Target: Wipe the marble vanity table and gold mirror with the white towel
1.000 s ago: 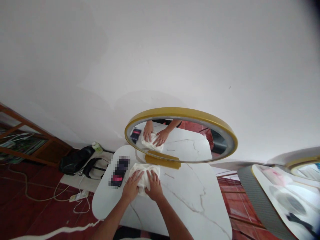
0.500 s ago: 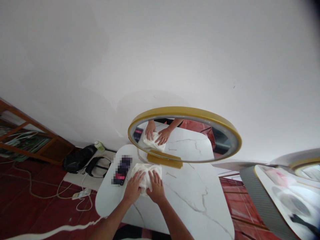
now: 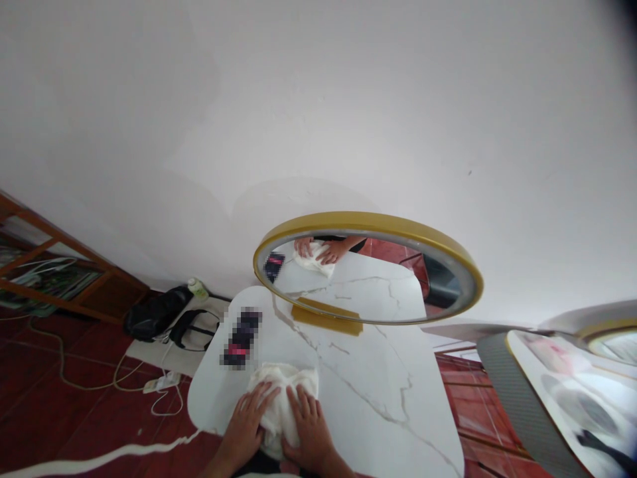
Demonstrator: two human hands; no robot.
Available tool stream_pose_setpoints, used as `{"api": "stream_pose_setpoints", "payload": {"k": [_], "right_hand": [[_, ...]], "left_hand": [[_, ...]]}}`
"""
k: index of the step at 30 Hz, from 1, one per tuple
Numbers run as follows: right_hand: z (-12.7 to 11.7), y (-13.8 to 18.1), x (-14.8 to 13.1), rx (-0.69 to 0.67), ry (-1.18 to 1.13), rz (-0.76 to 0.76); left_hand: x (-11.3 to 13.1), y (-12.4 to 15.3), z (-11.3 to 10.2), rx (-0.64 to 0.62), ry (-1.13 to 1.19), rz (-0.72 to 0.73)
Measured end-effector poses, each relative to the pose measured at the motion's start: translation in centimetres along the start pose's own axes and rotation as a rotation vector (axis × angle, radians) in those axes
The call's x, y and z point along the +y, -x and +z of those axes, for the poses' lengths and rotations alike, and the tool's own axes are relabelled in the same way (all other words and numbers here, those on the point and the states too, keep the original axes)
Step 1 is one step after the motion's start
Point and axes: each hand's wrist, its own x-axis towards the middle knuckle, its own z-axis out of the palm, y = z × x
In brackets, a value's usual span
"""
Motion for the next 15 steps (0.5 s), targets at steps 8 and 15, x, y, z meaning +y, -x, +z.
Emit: {"api": "stream_pose_setpoints", "payload": {"k": [8, 15], "right_hand": [[-2.5, -3.1, -1.2, 0.092, -0.093, -0.017], [-3.4, -7.1, -2.2, 0.202, -0.271, -0.038]], "left_hand": [[1.7, -4.7, -0.9, -0.002, 0.009, -0.224], [1.9, -11.0, -2.2, 0.103, 0.046, -0.416]]}}
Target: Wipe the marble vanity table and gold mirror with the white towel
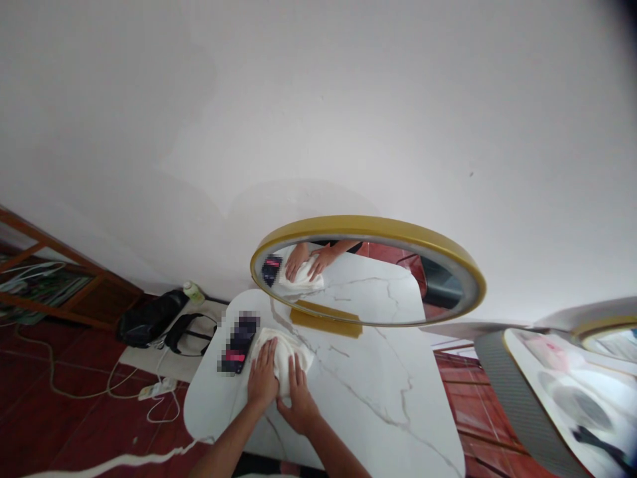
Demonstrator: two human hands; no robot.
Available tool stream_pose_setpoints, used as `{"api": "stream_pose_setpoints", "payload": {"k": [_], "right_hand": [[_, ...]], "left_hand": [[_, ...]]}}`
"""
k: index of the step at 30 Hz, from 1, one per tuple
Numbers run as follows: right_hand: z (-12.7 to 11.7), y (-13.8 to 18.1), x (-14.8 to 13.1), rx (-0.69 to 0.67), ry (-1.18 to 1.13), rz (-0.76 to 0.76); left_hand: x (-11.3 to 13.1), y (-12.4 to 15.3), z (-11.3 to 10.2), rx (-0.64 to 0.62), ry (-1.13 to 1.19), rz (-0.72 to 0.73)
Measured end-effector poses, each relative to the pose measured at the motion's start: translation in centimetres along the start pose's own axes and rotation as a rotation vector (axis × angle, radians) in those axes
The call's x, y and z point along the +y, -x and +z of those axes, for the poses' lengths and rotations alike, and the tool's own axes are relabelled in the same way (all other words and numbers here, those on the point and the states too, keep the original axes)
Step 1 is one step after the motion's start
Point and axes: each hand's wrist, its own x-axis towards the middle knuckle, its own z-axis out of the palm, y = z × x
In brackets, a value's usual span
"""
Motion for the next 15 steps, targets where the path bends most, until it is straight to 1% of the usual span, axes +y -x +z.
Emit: {"api": "stream_pose_setpoints", "payload": {"k": [4, 8, 12, 15], "right_hand": [[0.5, -2.0, 0.3, 0.061, -0.040, 0.014], [0.8, -4.0, 0.6, 0.089, -0.091, 0.026], [1.2, -5.5, 0.8, 0.099, -0.130, 0.061], [1.6, -6.1, 0.8, 0.103, -0.136, 0.094]], "left_hand": [[0.3, -3.2, -0.5, 0.032, 0.023, 0.019], [0.5, -5.8, -1.0, 0.028, 0.029, 0.037], [0.7, -7.5, -1.4, 0.024, 0.023, 0.042], [0.8, -8.1, -1.6, 0.021, 0.018, 0.051]]}}
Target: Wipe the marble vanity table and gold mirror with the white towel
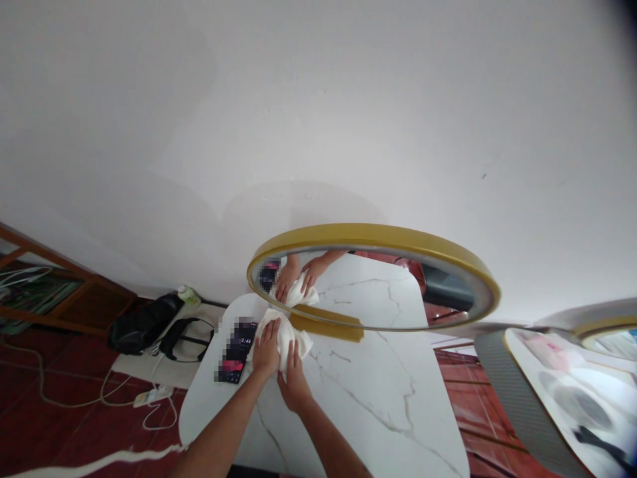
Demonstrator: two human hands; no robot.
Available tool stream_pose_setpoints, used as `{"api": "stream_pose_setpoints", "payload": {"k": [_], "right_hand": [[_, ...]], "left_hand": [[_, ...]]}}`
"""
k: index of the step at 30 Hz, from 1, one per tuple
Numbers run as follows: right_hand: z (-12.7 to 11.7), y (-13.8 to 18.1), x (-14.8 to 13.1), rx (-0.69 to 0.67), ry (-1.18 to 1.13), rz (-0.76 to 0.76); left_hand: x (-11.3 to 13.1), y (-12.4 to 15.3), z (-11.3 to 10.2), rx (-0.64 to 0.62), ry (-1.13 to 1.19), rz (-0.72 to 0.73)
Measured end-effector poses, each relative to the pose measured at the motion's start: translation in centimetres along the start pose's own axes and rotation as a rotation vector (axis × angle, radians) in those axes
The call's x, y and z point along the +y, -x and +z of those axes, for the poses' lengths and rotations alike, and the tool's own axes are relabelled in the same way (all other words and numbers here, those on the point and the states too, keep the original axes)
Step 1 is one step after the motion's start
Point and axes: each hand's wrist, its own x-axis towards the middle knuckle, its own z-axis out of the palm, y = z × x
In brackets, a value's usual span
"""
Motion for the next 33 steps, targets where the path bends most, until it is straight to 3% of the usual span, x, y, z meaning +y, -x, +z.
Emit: {"api": "stream_pose_setpoints", "payload": {"k": [10, 14, 20, 28, 33], "right_hand": [[-1.0, 0.1, -0.8, -0.030, 0.140, 0.083], [-1.8, 1.3, -0.3, 0.015, 0.225, 0.037], [-3.5, 5.5, 1.2, 0.080, 0.423, -0.040], [-5.9, 14.5, 5.2, -0.069, 0.485, -0.124], [-6.8, 16.6, 5.9, -0.131, 0.507, -0.109]], "left_hand": [[-0.4, 0.3, -0.6, -0.036, -0.077, 0.072], [-0.5, 1.4, -0.7, -0.056, -0.133, 0.109], [-1.0, 6.6, 0.2, -0.094, -0.153, 0.208], [-2.9, 15.4, 1.5, -0.321, -0.036, 0.401], [-2.4, 17.4, 1.9, -0.339, 0.006, 0.468]]}}
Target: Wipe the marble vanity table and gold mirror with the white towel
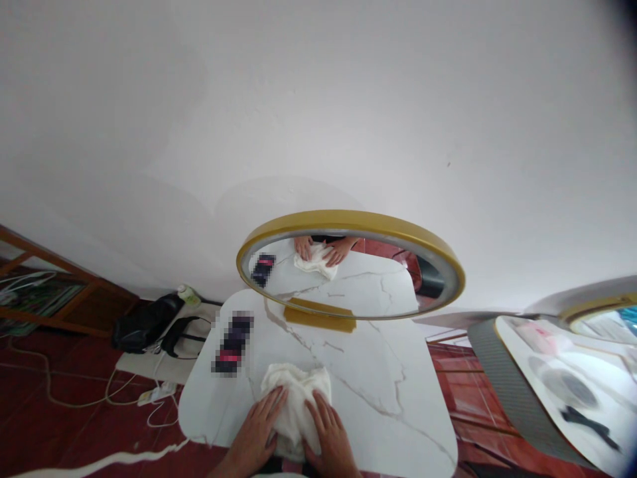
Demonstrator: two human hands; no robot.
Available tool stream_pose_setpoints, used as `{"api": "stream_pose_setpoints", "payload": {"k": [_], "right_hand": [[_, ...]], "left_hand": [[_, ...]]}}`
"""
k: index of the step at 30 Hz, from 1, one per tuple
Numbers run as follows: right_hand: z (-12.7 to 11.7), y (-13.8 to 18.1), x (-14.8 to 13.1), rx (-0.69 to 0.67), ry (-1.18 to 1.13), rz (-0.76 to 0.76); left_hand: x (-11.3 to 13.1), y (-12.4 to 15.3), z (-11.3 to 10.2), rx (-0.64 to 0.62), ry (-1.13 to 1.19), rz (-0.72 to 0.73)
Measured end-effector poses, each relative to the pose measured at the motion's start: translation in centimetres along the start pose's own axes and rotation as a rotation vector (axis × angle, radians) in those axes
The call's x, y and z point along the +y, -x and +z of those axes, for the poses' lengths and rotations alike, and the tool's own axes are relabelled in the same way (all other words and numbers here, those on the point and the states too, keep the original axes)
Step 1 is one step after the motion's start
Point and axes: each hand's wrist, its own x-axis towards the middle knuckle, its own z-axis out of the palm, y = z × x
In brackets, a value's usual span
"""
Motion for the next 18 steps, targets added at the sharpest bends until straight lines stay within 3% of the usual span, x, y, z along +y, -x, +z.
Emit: {"api": "stream_pose_setpoints", "payload": {"k": [5, 14, 18], "right_hand": [[-1.2, -1.5, -0.1, -0.028, 0.005, 0.027], [-3.2, -8.0, -0.1, 0.031, 0.017, 0.205], [-3.9, -9.3, 0.2, 0.042, -0.006, 0.254]], "left_hand": [[0.4, -1.6, -0.5, 0.000, -0.032, -0.047], [0.5, -8.0, -4.0, 0.050, -0.025, -0.103], [0.9, -9.1, -4.4, 0.093, -0.006, -0.142]]}}
